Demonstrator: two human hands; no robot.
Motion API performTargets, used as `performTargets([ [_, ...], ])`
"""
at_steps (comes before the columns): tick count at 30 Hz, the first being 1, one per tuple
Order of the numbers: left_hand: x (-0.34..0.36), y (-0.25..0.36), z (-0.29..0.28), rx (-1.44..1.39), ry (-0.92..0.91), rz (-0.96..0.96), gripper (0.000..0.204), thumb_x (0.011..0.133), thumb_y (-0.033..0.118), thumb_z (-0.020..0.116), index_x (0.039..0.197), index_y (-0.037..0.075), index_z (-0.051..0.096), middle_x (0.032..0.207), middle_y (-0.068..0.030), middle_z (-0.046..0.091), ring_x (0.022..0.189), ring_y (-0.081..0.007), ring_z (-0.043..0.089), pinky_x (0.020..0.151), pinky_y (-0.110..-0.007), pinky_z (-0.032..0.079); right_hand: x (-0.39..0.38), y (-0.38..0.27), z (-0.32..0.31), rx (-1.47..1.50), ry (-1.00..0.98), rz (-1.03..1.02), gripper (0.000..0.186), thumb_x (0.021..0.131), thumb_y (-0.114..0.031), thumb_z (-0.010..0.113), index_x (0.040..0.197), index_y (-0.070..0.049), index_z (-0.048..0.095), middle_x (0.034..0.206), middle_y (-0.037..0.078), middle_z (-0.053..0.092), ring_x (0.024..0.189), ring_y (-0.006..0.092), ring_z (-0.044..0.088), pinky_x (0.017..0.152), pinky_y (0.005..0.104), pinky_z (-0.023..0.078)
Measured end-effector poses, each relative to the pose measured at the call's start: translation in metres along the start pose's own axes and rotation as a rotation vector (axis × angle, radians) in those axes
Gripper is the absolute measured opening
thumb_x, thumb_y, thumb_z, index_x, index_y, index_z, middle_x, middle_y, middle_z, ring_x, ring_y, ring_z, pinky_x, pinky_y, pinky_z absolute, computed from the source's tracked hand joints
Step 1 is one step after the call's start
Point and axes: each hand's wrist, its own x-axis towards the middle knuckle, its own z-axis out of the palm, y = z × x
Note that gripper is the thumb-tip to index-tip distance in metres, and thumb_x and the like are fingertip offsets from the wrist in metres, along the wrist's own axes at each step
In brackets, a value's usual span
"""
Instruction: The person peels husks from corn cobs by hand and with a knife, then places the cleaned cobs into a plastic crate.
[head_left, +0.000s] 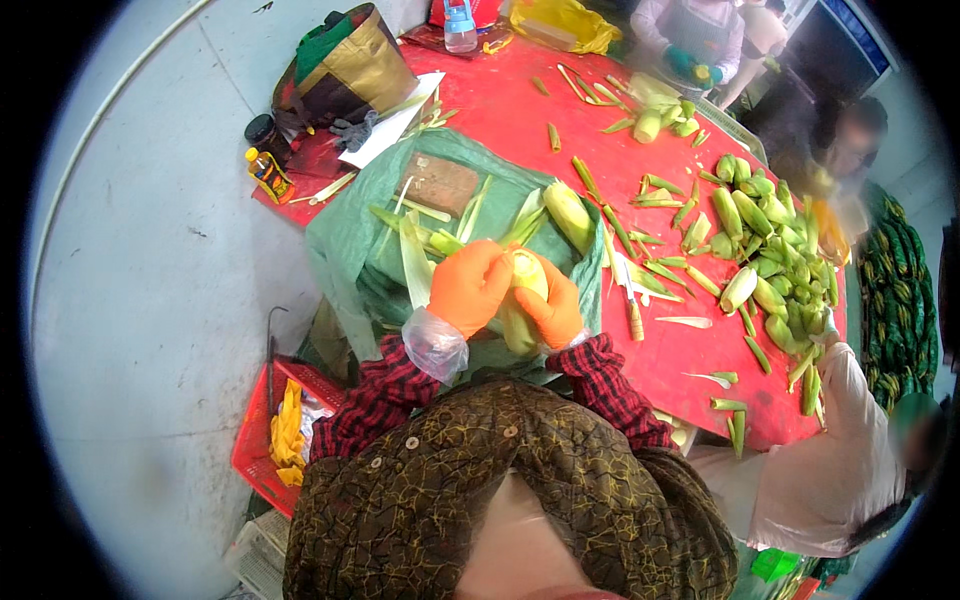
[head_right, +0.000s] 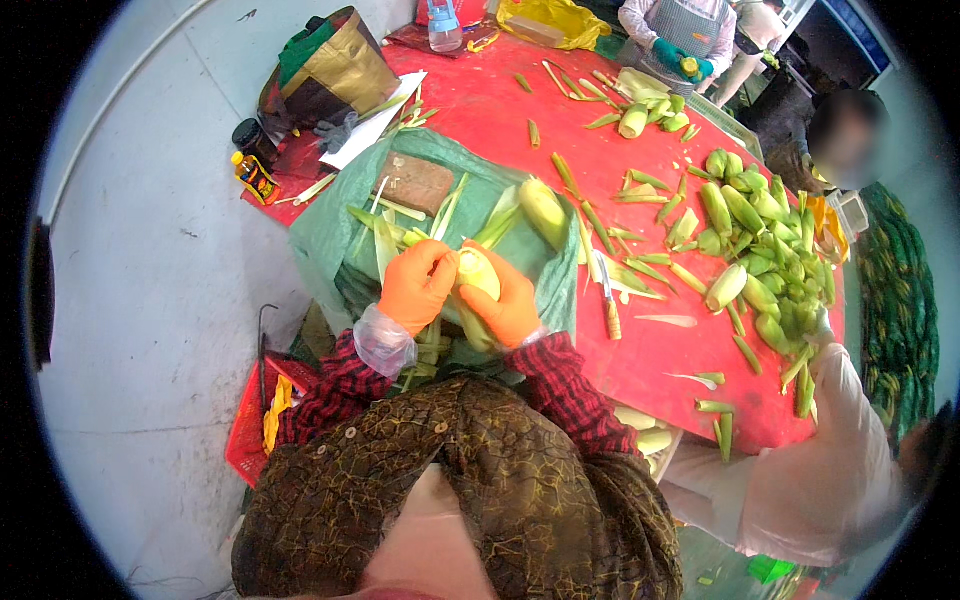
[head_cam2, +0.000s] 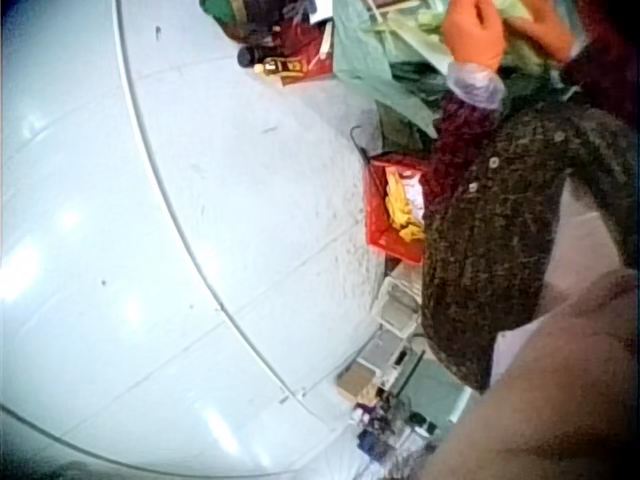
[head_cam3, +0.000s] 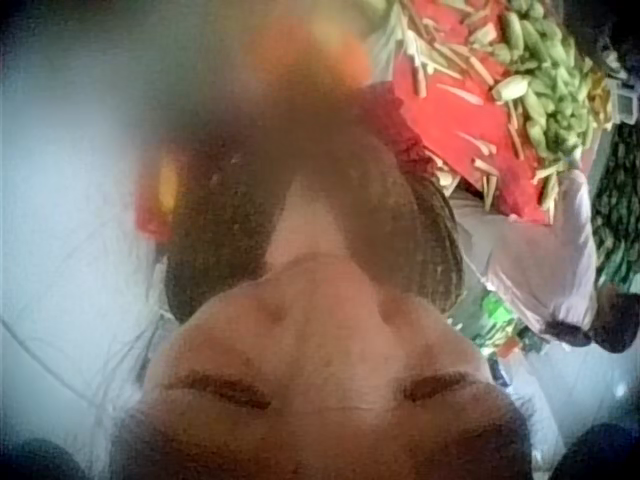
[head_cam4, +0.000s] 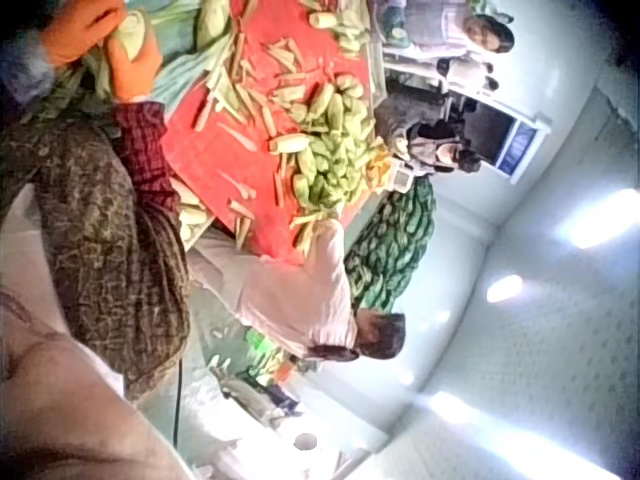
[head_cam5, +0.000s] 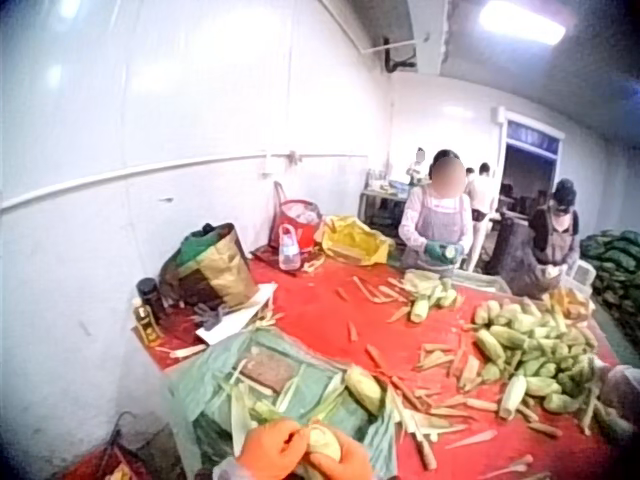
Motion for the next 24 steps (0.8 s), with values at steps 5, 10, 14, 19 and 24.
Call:
performTargets([
  [5,-0.004,-0.008,0.005,-0.041,0.097,0.055,0.013,0.086,0.014,0.057,0.083,0.001,0.058,0.071,-0.0109,0.059,0.063,-0.0223,0.058,0.057,-0.031,0.045,-0.002,0.013,0.002,0.225,0.024,0.070,0.051,0.081,-0.021,0.064,0.124,0.002,0.050,0.116,0.009,0.058,0.106,0.0145,0.053,0.092,0.0297,0.040],
  [10,0.003,-0.010,-0.002,-0.133,-0.044,-0.042,0.015,0.086,0.015,0.056,0.085,0.001,0.058,0.072,-0.0097,0.059,0.066,-0.0205,0.057,0.061,-0.031,0.045,0.000,0.008,-0.005,0.073,0.016,0.105,0.050,0.081,-0.021,0.063,0.123,0.002,0.050,0.116,0.009,0.058,0.105,0.0148,0.053,0.092,0.0300,0.041],
  [14,0.005,-0.011,-0.011,-0.163,-0.149,0.023,0.016,0.087,0.015,0.055,0.087,0.000,0.057,0.075,-0.0092,0.058,0.068,-0.0172,0.056,0.064,-0.030,0.045,0.003,-0.008,-0.003,-0.143,0.014,0.074,0.050,0.079,-0.024,0.065,0.120,0.001,0.053,0.107,0.010,0.063,0.098,0.0149,0.057,0.088,0.0302,0.044],
  [19,0.007,-0.024,-0.014,-0.150,-0.173,-0.022,0.015,0.085,0.017,0.055,0.085,0.002,0.058,0.075,-0.0133,0.059,0.068,-0.0254,0.058,0.062,-0.034,0.045,0.007,-0.001,0.001,-0.171,0.003,0.056,0.050,0.078,-0.027,0.067,0.120,-0.002,0.055,0.103,0.012,0.064,0.095,0.0160,0.059,0.085,0.0303,0.045],
  [24,0.003,-0.025,-0.001,-0.177,-0.112,-0.075,0.016,0.085,0.017,0.055,0.084,0.001,0.059,0.071,-0.0118,0.059,0.065,-0.0223,0.058,0.061,-0.031,0.045,0.002,0.004,-0.002,-0.130,0.042,0.035,0.049,0.078,-0.026,0.067,0.119,-0.001,0.055,0.103,0.012,0.064,0.094,0.0159,0.059,0.084,0.0301,0.046],
])
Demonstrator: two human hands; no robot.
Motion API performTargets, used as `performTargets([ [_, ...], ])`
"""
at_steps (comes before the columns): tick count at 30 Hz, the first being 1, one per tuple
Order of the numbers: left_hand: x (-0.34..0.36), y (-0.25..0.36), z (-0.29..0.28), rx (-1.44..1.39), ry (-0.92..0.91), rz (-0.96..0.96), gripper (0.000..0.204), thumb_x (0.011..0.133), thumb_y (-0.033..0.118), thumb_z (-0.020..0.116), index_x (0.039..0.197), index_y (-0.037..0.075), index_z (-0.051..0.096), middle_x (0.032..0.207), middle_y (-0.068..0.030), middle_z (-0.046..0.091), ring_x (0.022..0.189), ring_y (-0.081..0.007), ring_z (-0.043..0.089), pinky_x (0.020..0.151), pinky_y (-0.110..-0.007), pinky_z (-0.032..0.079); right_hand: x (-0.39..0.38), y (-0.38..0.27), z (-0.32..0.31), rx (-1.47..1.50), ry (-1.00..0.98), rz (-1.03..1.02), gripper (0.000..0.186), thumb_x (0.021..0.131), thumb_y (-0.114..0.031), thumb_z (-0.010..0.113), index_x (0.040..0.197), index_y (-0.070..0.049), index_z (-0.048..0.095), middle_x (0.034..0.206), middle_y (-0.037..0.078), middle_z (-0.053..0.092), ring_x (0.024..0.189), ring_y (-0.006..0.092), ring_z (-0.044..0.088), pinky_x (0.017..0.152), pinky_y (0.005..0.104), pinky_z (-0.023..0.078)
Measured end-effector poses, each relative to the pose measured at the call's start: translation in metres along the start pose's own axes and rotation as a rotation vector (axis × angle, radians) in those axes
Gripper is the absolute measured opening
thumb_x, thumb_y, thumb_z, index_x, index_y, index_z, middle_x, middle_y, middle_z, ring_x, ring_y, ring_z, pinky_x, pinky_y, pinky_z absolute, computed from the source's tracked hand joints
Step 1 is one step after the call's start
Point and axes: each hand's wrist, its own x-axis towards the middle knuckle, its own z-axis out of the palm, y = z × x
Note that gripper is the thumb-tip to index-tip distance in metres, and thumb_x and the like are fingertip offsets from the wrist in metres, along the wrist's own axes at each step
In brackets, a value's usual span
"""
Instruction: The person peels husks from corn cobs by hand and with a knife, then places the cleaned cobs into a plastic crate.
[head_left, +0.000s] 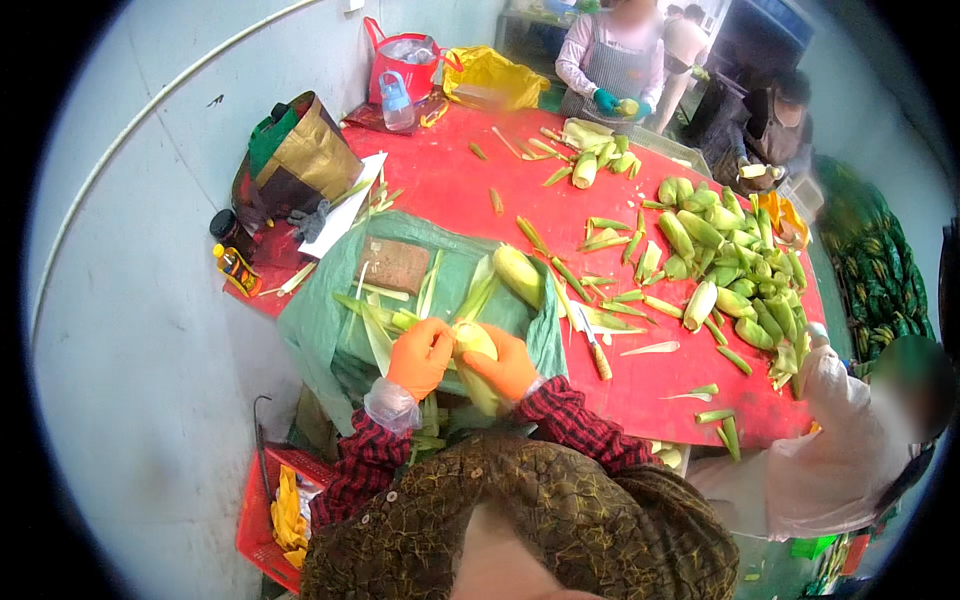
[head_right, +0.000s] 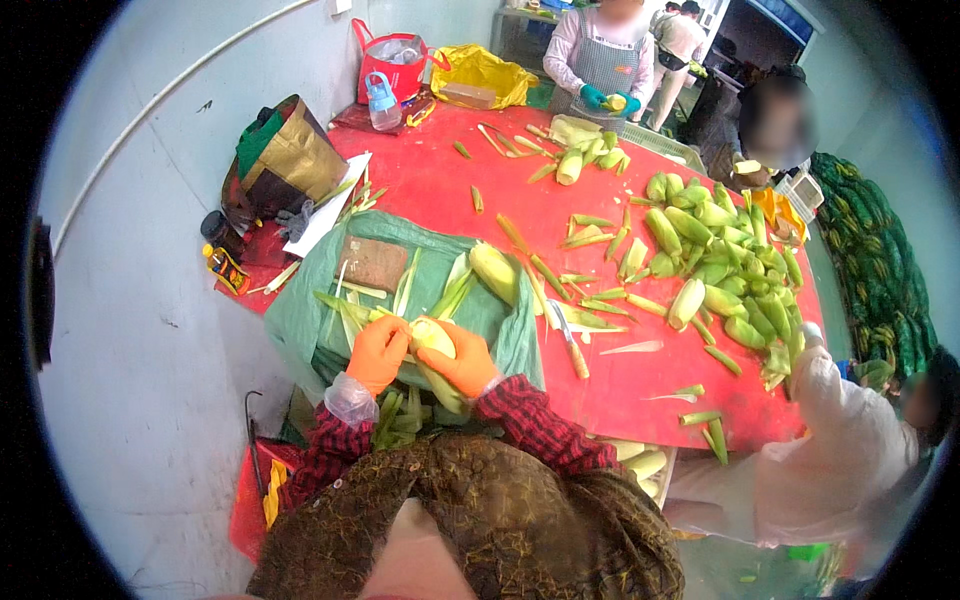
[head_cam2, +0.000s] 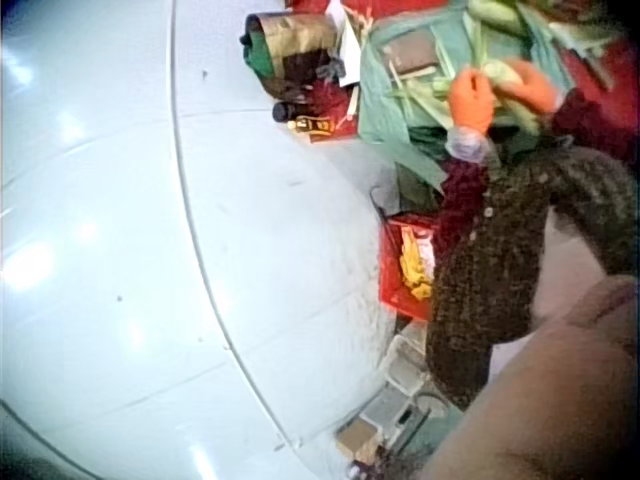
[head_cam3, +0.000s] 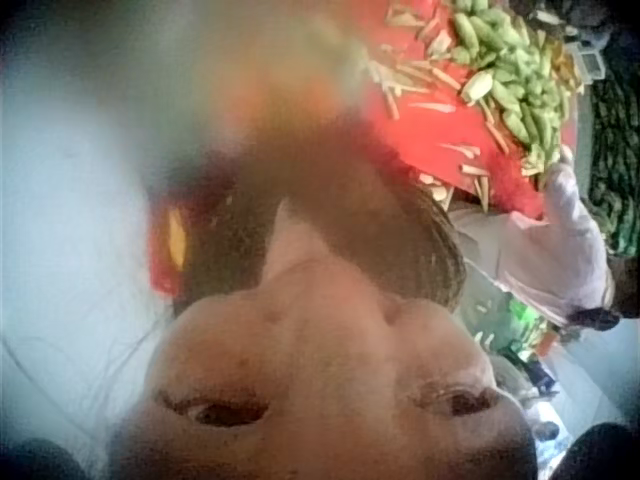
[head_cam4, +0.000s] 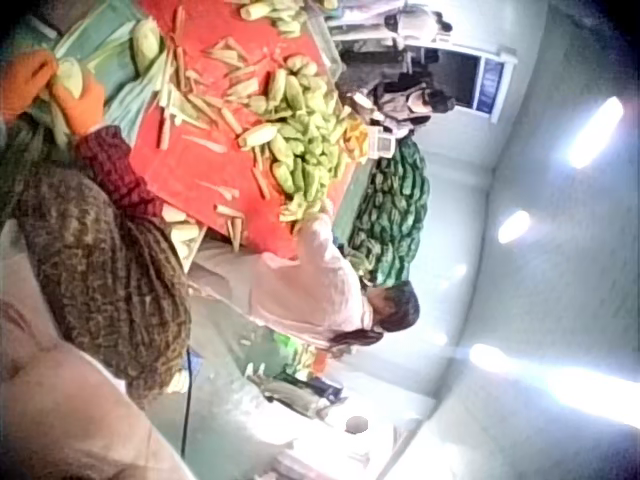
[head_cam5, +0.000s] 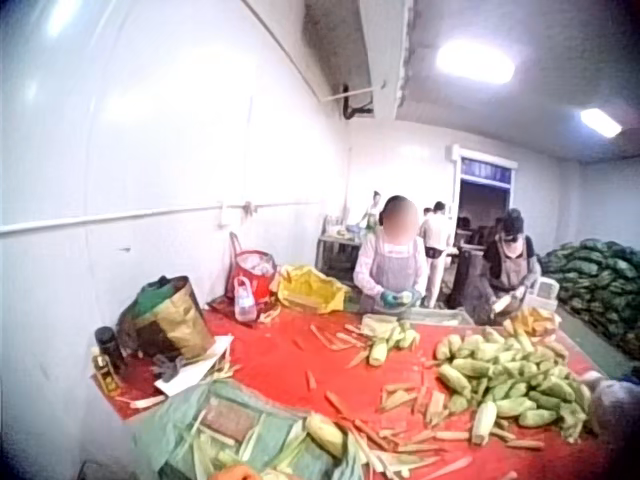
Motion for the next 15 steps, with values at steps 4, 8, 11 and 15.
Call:
performTargets([
  [4,-0.001,-0.004,0.007,-0.048,0.028,-0.020,0.015,0.086,0.017,0.054,0.084,0.003,0.060,0.071,-0.0112,0.059,0.065,-0.0200,0.058,0.061,-0.031,0.046,-0.002,0.007,-0.002,0.029,0.027,0.021,0.048,0.078,-0.023,0.067,0.118,0.000,0.055,0.103,0.011,0.064,0.094,0.0144,0.059,0.083,0.0299,0.046],
  [8,-0.002,-0.016,0.013,-0.001,0.044,-0.057,0.016,0.086,0.015,0.054,0.080,0.002,0.057,0.069,-0.0107,0.059,0.065,-0.0206,0.059,0.060,-0.032,0.046,-0.005,0.016,-0.007,0.064,0.076,0.020,0.047,0.079,-0.021,0.065,0.119,0.001,0.054,0.104,0.009,0.063,0.094,0.0139,0.058,0.083,0.0297,0.046],
  [11,-0.009,-0.027,0.011,-0.006,0.065,-0.114,0.018,0.088,0.016,0.052,0.079,0.001,0.055,0.069,-0.0104,0.060,0.063,-0.0198,0.060,0.058,-0.033,0.045,-0.008,0.022,-0.015,0.278,0.067,0.077,0.048,0.079,-0.020,0.064,0.121,0.001,0.053,0.105,0.008,0.062,0.094,0.0146,0.058,0.084,0.0301,0.046],
  [15,-0.032,-0.078,0.008,-0.017,0.136,-0.228,0.023,0.089,0.022,0.051,0.081,0.001,0.055,0.068,-0.0103,0.061,0.060,-0.0190,0.060,0.057,-0.033,0.045,-0.007,0.021,-0.025,0.401,0.035,0.005,0.049,0.081,-0.020,0.061,0.124,0.001,0.050,0.105,0.007,0.061,0.094,0.0154,0.058,0.084,0.0306,0.046],
])
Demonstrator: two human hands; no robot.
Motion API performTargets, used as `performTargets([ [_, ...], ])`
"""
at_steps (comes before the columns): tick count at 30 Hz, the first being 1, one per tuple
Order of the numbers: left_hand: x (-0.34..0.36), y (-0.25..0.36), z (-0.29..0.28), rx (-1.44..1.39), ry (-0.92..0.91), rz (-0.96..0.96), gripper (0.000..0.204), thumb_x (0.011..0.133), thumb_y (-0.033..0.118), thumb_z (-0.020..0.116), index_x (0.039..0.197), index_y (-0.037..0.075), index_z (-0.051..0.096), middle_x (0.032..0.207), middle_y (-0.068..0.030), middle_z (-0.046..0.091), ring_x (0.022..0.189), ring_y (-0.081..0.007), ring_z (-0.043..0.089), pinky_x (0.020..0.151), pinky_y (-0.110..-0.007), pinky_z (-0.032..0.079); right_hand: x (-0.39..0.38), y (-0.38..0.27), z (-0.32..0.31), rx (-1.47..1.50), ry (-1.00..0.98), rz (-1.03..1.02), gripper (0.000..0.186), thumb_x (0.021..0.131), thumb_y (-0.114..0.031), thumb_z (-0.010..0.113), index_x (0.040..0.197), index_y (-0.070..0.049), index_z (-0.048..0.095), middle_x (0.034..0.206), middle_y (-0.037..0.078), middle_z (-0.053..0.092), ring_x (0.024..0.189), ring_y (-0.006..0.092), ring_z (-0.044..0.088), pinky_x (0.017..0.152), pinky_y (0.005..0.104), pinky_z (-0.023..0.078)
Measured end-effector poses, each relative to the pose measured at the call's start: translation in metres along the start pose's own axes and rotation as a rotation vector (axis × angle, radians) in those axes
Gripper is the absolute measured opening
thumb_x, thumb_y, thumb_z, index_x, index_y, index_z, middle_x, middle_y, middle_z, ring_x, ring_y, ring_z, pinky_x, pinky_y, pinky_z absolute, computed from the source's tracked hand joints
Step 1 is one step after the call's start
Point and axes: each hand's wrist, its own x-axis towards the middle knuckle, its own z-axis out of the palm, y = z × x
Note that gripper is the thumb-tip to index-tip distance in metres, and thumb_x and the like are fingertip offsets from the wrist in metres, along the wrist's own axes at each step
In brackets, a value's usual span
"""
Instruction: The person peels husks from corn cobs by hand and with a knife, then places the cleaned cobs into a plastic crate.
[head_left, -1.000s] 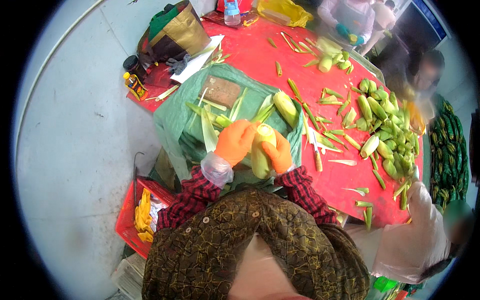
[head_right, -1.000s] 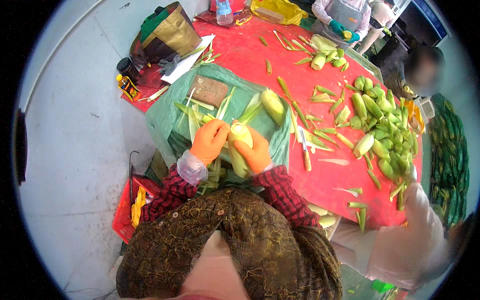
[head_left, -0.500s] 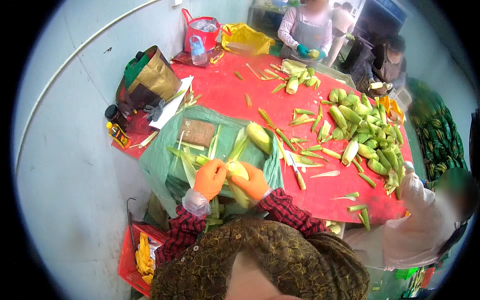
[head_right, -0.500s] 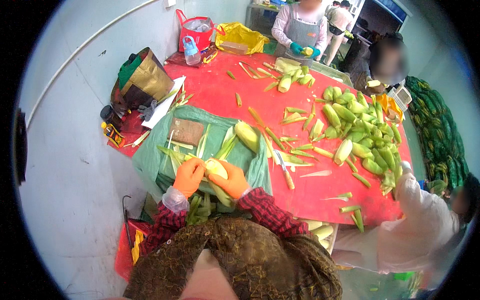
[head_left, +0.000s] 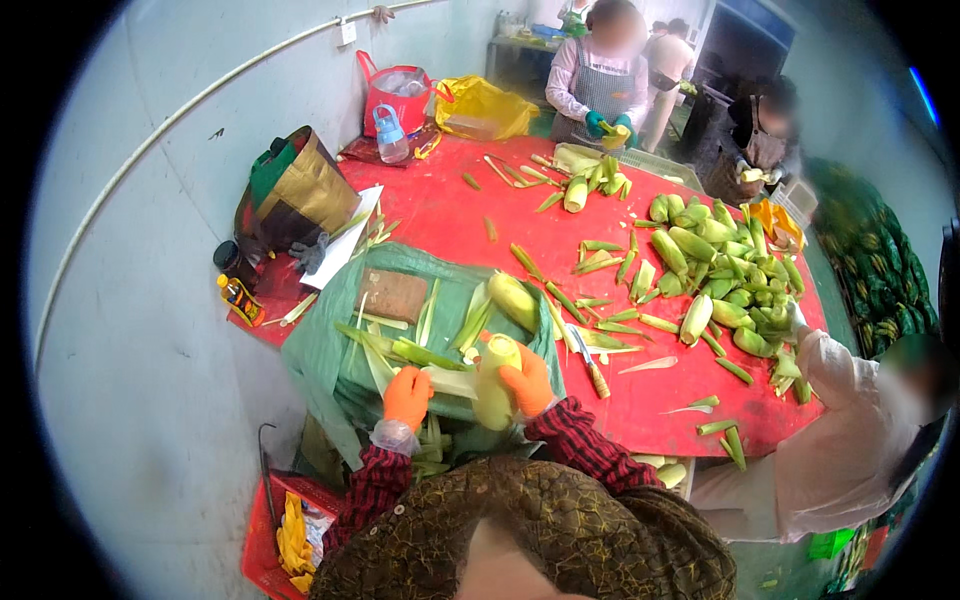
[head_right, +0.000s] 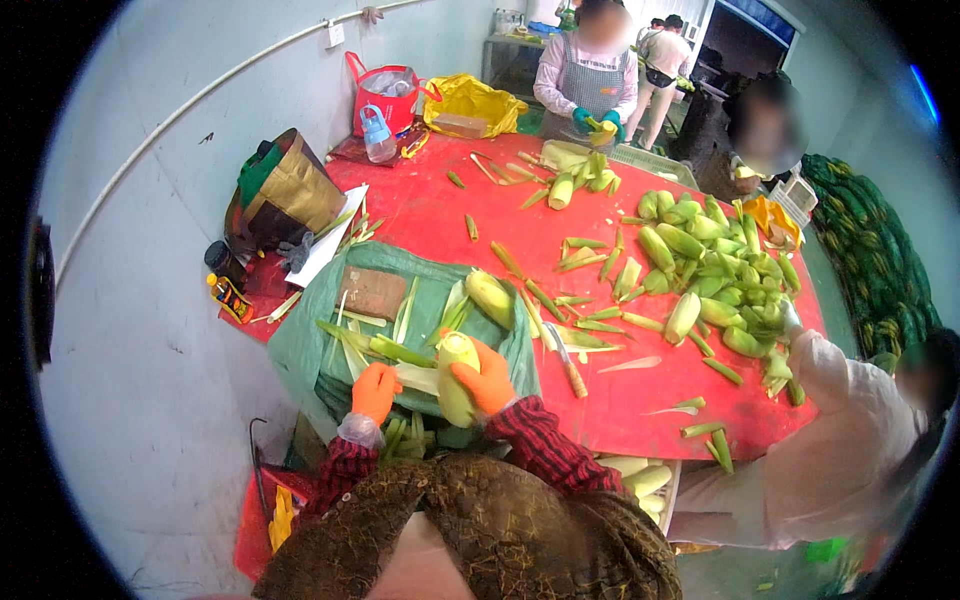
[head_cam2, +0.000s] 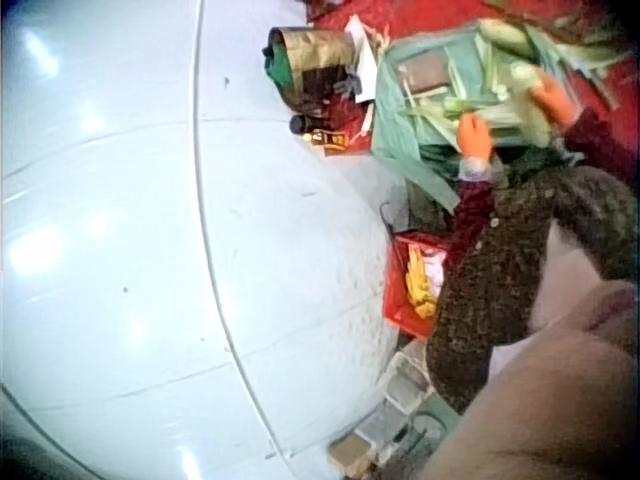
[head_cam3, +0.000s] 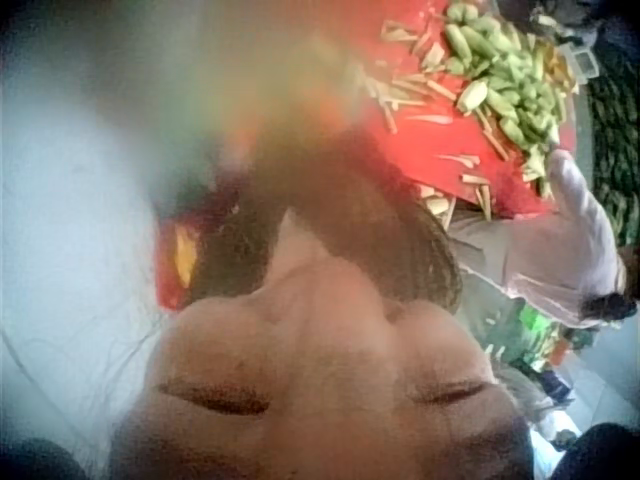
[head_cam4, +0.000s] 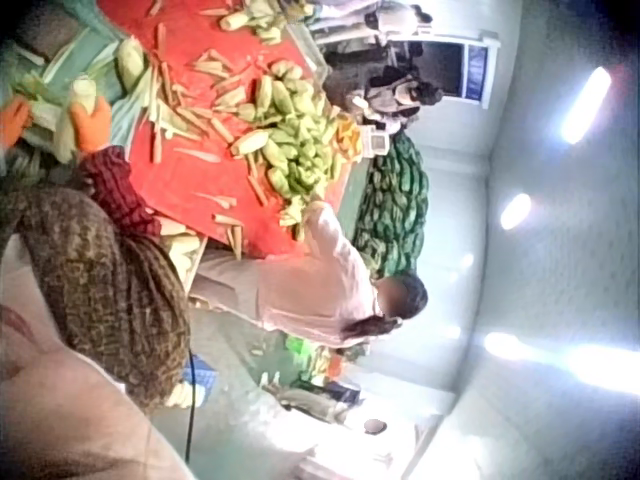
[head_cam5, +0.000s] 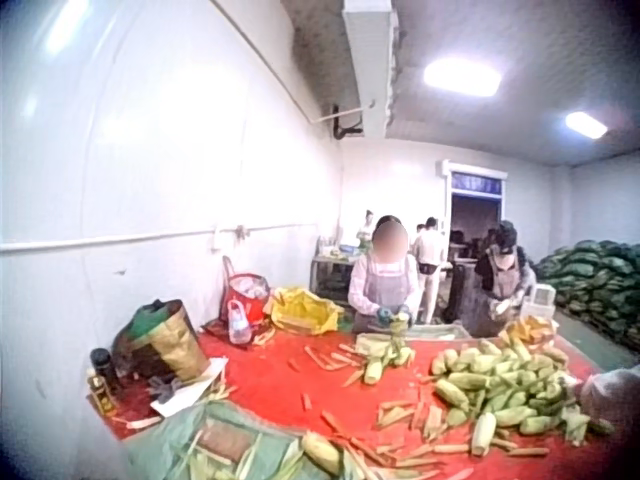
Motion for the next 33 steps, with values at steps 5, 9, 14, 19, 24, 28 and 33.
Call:
performTargets([
  [5,-0.007,-0.089,-0.006,0.218,-0.011,-0.225,0.027,0.087,0.028,0.052,0.081,0.002,0.056,0.074,-0.0137,0.062,0.066,-0.0280,0.061,0.062,-0.038,0.047,0.006,-0.017,-0.001,0.163,0.081,-0.060,0.079,0.072,-0.054,0.067,0.127,-0.002,0.045,0.096,0.013,0.061,0.089,0.0207,0.060,0.080,0.0356,0.048],
  [9,-0.006,-0.107,-0.004,0.463,0.057,-0.219,0.026,0.085,0.028,0.051,0.083,0.003,0.058,0.087,-0.0182,0.062,0.081,-0.0388,0.058,0.071,-0.045,0.045,0.011,-0.028,-0.001,0.110,0.155,-0.159,0.082,0.074,-0.061,0.060,0.128,-0.001,0.043,0.095,0.014,0.062,0.088,0.0250,0.060,0.081,0.0395,0.048],
  [14,-0.012,-0.135,-0.042,0.706,0.061,-0.415,0.026,0.084,0.027,0.051,0.087,0.003,0.059,0.092,-0.0216,0.061,0.089,-0.0407,0.057,0.077,-0.047,0.045,0.016,-0.037,-0.011,0.352,0.193,-0.123,0.080,0.075,-0.060,0.059,0.131,-0.005,0.040,0.099,0.014,0.060,0.090,0.0251,0.059,0.081,0.0401,0.048],
  [19,0.018,-0.138,-0.053,0.047,0.100,-0.153,0.045,0.083,0.029,0.061,0.117,0.001,0.053,0.095,-0.0150,0.063,0.088,-0.0256,0.060,0.080,-0.036,0.045,0.019,-0.043,-0.007,0.244,0.084,-0.052,0.072,0.078,-0.051,0.062,0.130,-0.007,0.041,0.098,0.013,0.061,0.088,0.0230,0.059,0.076,0.0375,0.050],
  [24,0.024,0.041,0.003,-0.314,-0.379,0.058,0.057,0.087,0.030,0.060,0.133,0.001,0.040,0.113,-0.0077,0.058,0.097,-0.0157,0.054,0.086,-0.031,0.043,0.020,-0.040,0.015,0.096,-0.034,0.083,0.057,0.085,-0.040,0.055,0.128,-0.004,0.046,0.098,0.011,0.061,0.084,0.0186,0.060,0.077,0.0320,0.048],
  [28,0.002,0.060,0.032,-0.564,-0.542,0.036,0.057,0.090,0.037,0.054,0.133,0.002,0.039,0.114,-0.0078,0.055,0.101,-0.0159,0.053,0.089,-0.029,0.043,0.024,-0.038,0.021,0.284,-0.195,0.089,0.051,0.089,-0.034,0.052,0.130,-0.005,0.045,0.102,0.010,0.060,0.089,0.0172,0.059,0.081,0.0312,0.047],
  [33,-0.011,0.048,0.039,-0.739,-0.371,-0.149,0.056,0.092,0.046,0.047,0.125,0.000,0.046,0.112,-0.0072,0.056,0.097,-0.0144,0.054,0.083,-0.027,0.044,0.040,-0.021,0.029,0.136,0.023,0.084,0.068,0.083,-0.042,0.059,0.135,-0.004,0.038,0.112,0.011,0.059,0.097,0.0165,0.058,0.086,0.0304,0.045],
])
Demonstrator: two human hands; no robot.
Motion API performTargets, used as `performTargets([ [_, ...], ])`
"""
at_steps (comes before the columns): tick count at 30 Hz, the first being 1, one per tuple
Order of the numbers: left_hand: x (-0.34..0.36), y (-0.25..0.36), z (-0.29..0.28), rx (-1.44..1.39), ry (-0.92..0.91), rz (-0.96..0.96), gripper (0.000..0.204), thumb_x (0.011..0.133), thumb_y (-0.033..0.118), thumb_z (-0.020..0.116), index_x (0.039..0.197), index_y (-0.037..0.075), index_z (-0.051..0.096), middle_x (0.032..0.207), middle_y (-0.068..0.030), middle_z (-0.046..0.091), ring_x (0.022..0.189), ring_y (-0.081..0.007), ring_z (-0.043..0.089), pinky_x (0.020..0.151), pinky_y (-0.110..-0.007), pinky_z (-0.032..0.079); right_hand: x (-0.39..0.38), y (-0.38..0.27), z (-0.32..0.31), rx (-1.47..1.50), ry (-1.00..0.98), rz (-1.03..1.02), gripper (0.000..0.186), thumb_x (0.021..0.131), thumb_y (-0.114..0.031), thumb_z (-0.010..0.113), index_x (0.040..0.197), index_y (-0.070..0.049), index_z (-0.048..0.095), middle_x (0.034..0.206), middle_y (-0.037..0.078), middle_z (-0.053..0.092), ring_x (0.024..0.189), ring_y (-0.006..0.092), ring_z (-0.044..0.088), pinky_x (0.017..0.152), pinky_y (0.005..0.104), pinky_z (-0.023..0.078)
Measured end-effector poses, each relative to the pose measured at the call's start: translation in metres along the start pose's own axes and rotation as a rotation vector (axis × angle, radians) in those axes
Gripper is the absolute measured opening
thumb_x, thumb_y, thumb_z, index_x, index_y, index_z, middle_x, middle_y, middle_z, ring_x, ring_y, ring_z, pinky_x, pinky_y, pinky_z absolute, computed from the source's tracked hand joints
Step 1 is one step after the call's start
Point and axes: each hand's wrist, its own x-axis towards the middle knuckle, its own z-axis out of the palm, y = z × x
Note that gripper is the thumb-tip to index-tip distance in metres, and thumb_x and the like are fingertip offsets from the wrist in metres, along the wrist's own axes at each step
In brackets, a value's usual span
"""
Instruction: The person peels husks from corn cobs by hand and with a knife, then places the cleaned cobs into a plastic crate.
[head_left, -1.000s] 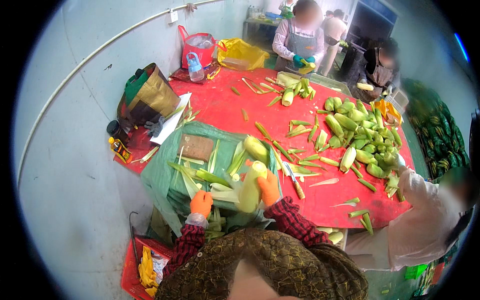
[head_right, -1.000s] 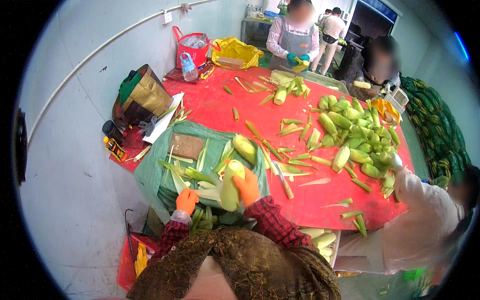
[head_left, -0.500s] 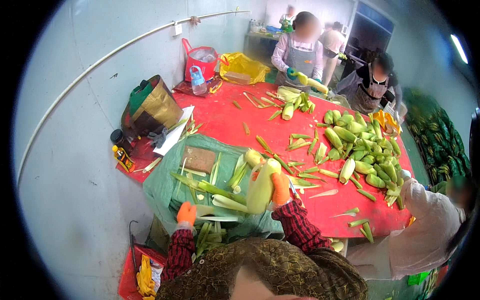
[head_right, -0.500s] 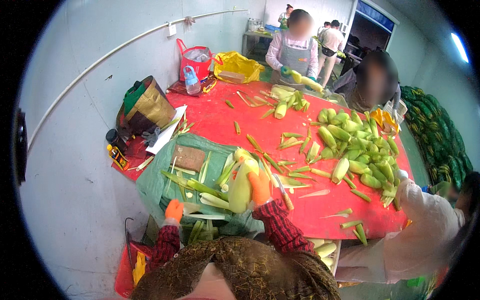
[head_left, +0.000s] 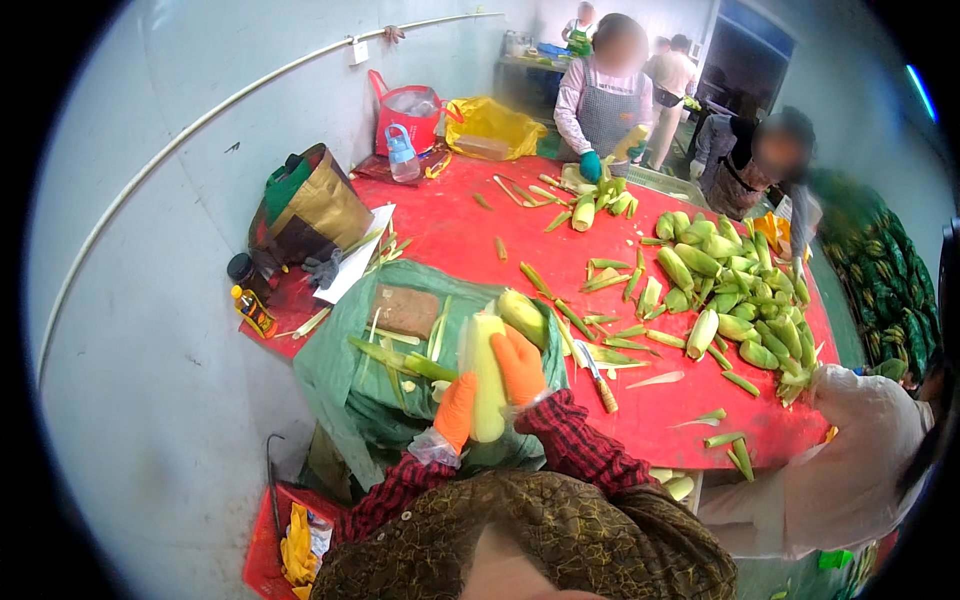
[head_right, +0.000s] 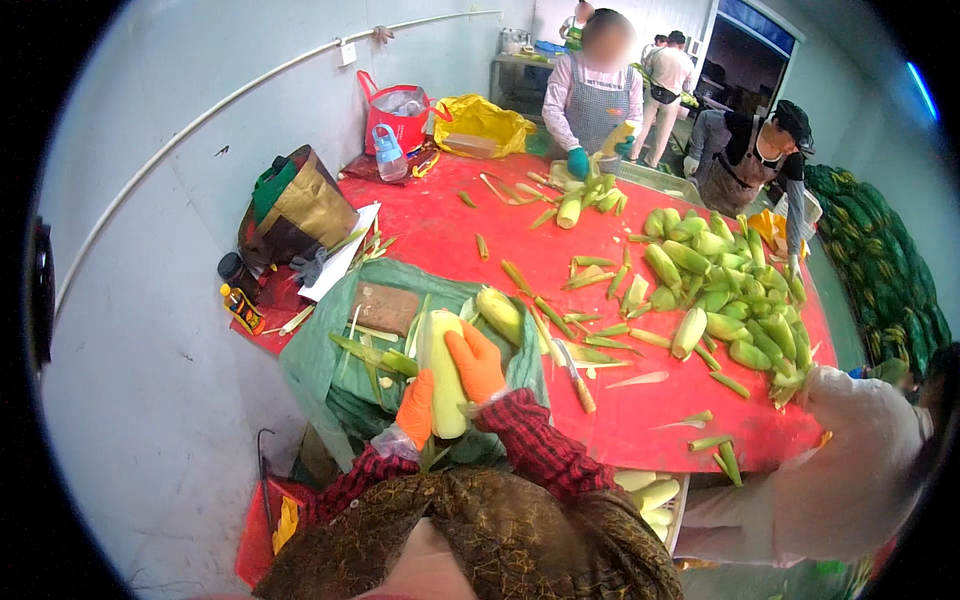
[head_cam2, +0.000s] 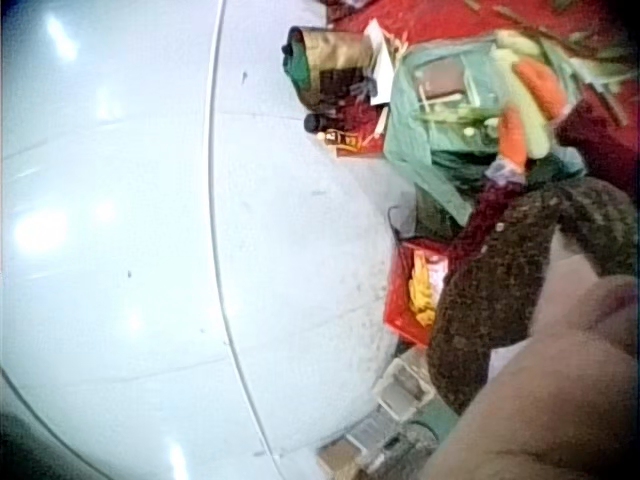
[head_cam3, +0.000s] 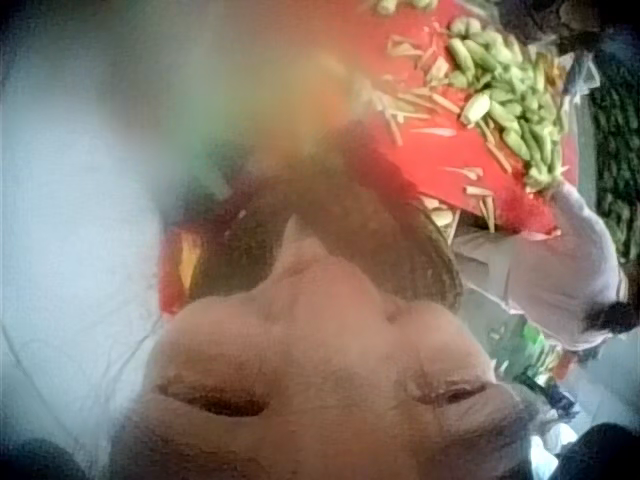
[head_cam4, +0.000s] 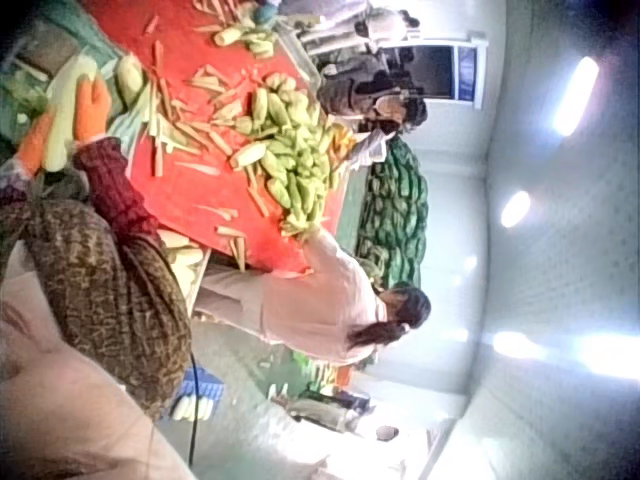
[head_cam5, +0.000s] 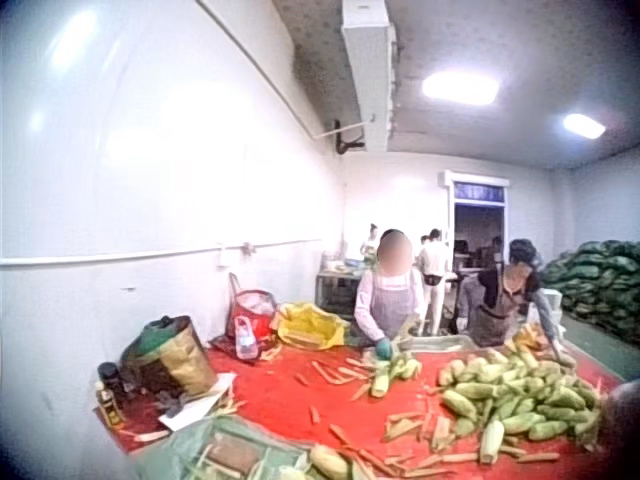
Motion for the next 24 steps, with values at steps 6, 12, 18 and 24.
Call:
performTargets([
  [6,0.003,0.016,0.009,0.406,0.265,0.218,0.052,0.093,0.043,0.045,0.125,0.002,0.046,0.106,-0.0144,0.059,0.095,-0.0218,0.056,0.081,-0.033,0.043,0.002,-0.004,0.018,-0.495,0.111,-0.084,0.066,0.082,-0.024,0.064,0.137,-0.002,0.035,0.121,0.009,0.055,0.106,0.0120,0.051,0.090,0.0274,0.041],
  [12,0.000,0.025,0.001,0.828,0.095,0.364,0.042,0.091,0.030,0.047,0.123,0.003,0.048,0.100,-0.0217,0.061,0.093,-0.0367,0.059,0.078,-0.039,0.045,-0.001,0.006,0.011,-0.237,0.159,-0.089,0.064,0.080,-0.021,0.066,0.135,-0.001,0.038,0.119,0.009,0.055,0.106,0.0144,0.051,0.091,0.0291,0.041],
  [18,0.001,0.022,-0.009,0.907,0.092,0.284,0.034,0.088,0.020,0.047,0.117,0.005,0.053,0.086,-0.0234,0.061,0.081,-0.0404,0.060,0.068,-0.045,0.047,-0.001,0.010,0.004,-0.314,0.129,-0.081,0.060,0.081,-0.023,0.065,0.132,-0.001,0.042,0.116,0.008,0.056,0.104,0.0135,0.052,0.089,0.0290,0.042],
  [24,0.006,0.017,-0.004,0.793,0.136,0.353,0.028,0.087,0.017,0.047,0.110,0.004,0.058,0.078,-0.0213,0.061,0.072,-0.0353,0.062,0.063,-0.039,0.048,-0.006,0.004,-0.007,-0.084,0.071,-0.012,0.059,0.083,-0.025,0.063,0.132,-0.002,0.041,0.114,0.006,0.056,0.102,0.0129,0.051,0.088,0.0291,0.042],
])
